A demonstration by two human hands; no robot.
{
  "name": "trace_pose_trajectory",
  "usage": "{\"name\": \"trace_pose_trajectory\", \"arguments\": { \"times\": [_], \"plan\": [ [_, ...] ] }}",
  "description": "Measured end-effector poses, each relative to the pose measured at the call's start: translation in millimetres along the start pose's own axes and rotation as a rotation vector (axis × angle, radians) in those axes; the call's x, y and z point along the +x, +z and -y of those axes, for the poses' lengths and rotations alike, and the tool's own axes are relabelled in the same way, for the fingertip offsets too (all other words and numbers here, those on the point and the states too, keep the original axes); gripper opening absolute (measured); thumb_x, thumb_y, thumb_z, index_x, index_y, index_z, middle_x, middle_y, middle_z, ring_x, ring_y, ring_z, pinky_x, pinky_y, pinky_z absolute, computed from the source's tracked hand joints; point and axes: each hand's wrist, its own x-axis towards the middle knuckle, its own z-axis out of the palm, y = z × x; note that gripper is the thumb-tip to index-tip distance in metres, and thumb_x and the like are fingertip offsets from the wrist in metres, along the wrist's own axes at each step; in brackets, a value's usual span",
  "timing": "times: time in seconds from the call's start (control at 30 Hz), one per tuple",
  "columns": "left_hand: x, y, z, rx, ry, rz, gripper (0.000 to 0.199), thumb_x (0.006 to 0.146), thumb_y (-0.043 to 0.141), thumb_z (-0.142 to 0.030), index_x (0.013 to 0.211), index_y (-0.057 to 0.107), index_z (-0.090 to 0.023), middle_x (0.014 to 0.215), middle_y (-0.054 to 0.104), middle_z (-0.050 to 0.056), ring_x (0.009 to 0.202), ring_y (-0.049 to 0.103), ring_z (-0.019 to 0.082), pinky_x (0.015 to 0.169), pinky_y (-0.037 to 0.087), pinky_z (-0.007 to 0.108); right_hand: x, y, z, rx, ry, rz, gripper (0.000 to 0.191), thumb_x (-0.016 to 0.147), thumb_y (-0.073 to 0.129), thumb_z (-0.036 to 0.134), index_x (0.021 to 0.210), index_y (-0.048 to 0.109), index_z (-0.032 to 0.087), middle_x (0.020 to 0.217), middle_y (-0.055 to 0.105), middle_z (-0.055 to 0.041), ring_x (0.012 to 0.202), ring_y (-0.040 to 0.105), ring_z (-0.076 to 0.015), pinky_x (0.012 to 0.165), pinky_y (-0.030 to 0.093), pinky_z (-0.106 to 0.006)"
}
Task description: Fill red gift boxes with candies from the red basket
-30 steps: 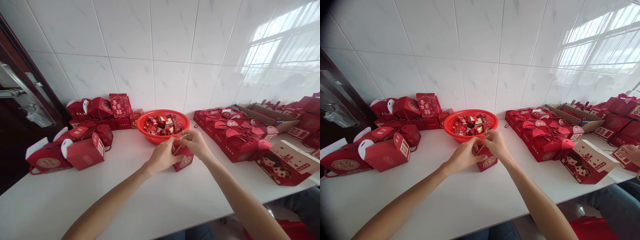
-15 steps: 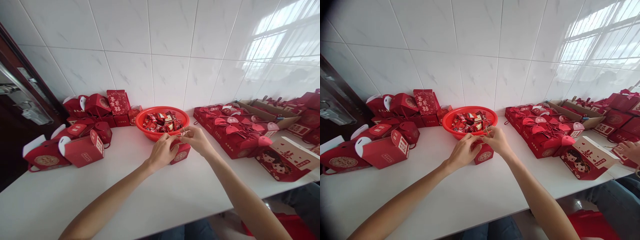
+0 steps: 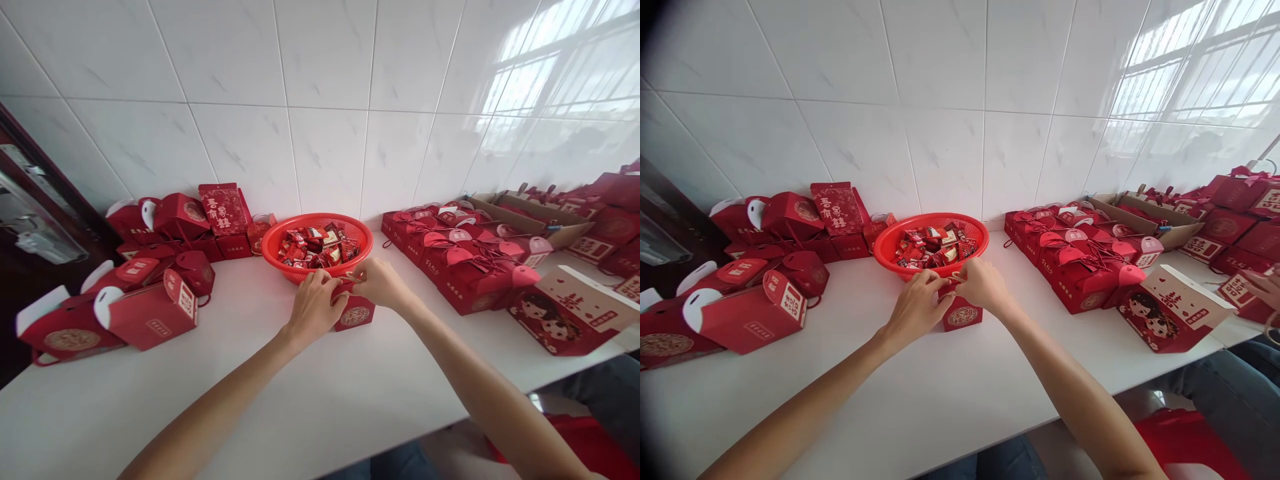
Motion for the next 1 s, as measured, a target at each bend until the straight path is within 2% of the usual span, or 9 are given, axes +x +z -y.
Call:
{"name": "trace_pose_trajectory", "arguments": {
  "times": [0.13,0.27,0.37,0.47,0.63,0.73,0.87,0.93,1.0],
  "plan": [
    [0.1,-1.7,-4.0,0.005,-0.005,0.01,0.028,0.088,0.063,-0.042,0.101,0.073,-0.019,0.099,0.062,0.01,0.098,0.058,0.03,0.09,0.05,0.048,3.7,-8.1,4.7,-0.142,-0.055,-0.036,0.033,0.061,0.061,0.004,0.047,0.037,0.022,0.047,0.033,0.0019,0.053,0.037,-0.0139,0.05,0.02,-0.029],
    [-0.6,-5.1,-7.6,-0.101,-0.02,0.046,0.042,0.081,0.069,-0.053,0.105,0.071,-0.018,0.102,0.061,0.011,0.097,0.06,0.029,0.091,0.05,0.05,8.3,-20.7,5.3,0.09,-0.104,-0.029,0.029,0.068,0.059,0.01,0.044,0.045,0.021,0.045,0.03,0.004,0.048,0.031,-0.0103,0.048,0.02,-0.029],
    [-1.4,-4.9,-8.6,-0.168,0.015,-0.035,0.038,0.079,0.072,-0.045,0.107,0.068,-0.02,0.107,0.061,0.009,0.101,0.06,0.028,0.095,0.05,0.047,9.0,-32.0,2.6,0.347,-0.083,0.015,0.02,0.07,0.062,0.015,0.051,0.059,0.019,0.046,0.045,0.0031,0.05,0.045,-0.012,0.049,0.032,-0.027],
    [-2.6,-3.3,-9.5,-0.21,0.066,-0.14,0.037,0.08,0.071,-0.039,0.112,0.065,-0.021,0.113,0.06,0.009,0.109,0.058,0.028,0.098,0.049,0.044,5.1,-43.2,-1.9,0.574,-0.039,0.011,0.012,0.071,0.066,0.018,0.059,0.066,0.017,0.059,0.064,-0.0021,0.061,0.06,-0.016,0.06,0.046,-0.028],
    [-7.9,-2.9,-14.6,-0.274,0.151,-0.313,0.03,0.084,0.066,-0.037,0.107,0.062,-0.018,0.11,0.059,0.012,0.11,0.057,0.028,0.096,0.049,0.043,-5.2,-51.3,-8.9,0.706,-0.021,-0.056,0.008,0.07,0.069,0.02,0.065,0.067,0.015,0.066,0.071,-0.0052,0.066,0.066,-0.0168,0.069,0.052,-0.028],
    [-16.1,2.4,-20.4,-0.306,0.361,-0.303,0.008,0.086,0.06,-0.026,0.091,0.062,-0.02,0.091,0.064,0.008,0.089,0.061,0.023,0.084,0.05,0.038,-10.6,-50.2,-13.8,0.695,-0.064,-0.12,0.009,0.07,0.07,0.022,0.065,0.066,0.016,0.062,0.068,-0.0034,0.064,0.063,-0.016,0.067,0.051,-0.028],
    [-36.1,25.0,-31.6,-0.388,0.813,-0.092,0.007,0.088,0.054,-0.016,0.086,0.06,-0.019,0.075,0.066,0.003,0.07,0.057,0.017,0.069,0.049,0.031,-25.0,-53.8,-22.8,0.6,-0.066,-0.131,0.006,0.069,0.066,0.022,0.067,0.066,0.017,0.063,0.066,-0.0019,0.062,0.061,-0.015,0.063,0.048,-0.027],
    [-48.7,39.0,-37.2,-0.422,0.923,-0.037,0.007,0.088,0.054,-0.017,0.085,0.06,-0.017,0.073,0.064,0.003,0.066,0.055,0.016,0.066,0.048,0.03,-38.5,-61.5,-27.8,0.547,-0.065,-0.142,0.006,0.07,0.065,0.022,0.068,0.067,0.017,0.064,0.067,-0.0012,0.062,0.061,-0.0147,0.063,0.048,-0.027],
    [-60.3,50.0,-41.5,-0.443,0.943,0.013,0.008,0.088,0.054,-0.019,0.084,0.06,-0.017,0.071,0.062,0.003,0.064,0.054,0.015,0.066,0.048,0.029,-55.5,-74.2,-32.6,0.511,-0.069,-0.182,0.007,0.071,0.066,0.024,0.068,0.067,0.017,0.063,0.066,-0.0004,0.062,0.062,-0.0145,0.064,0.049,-0.027]
  ]
}}
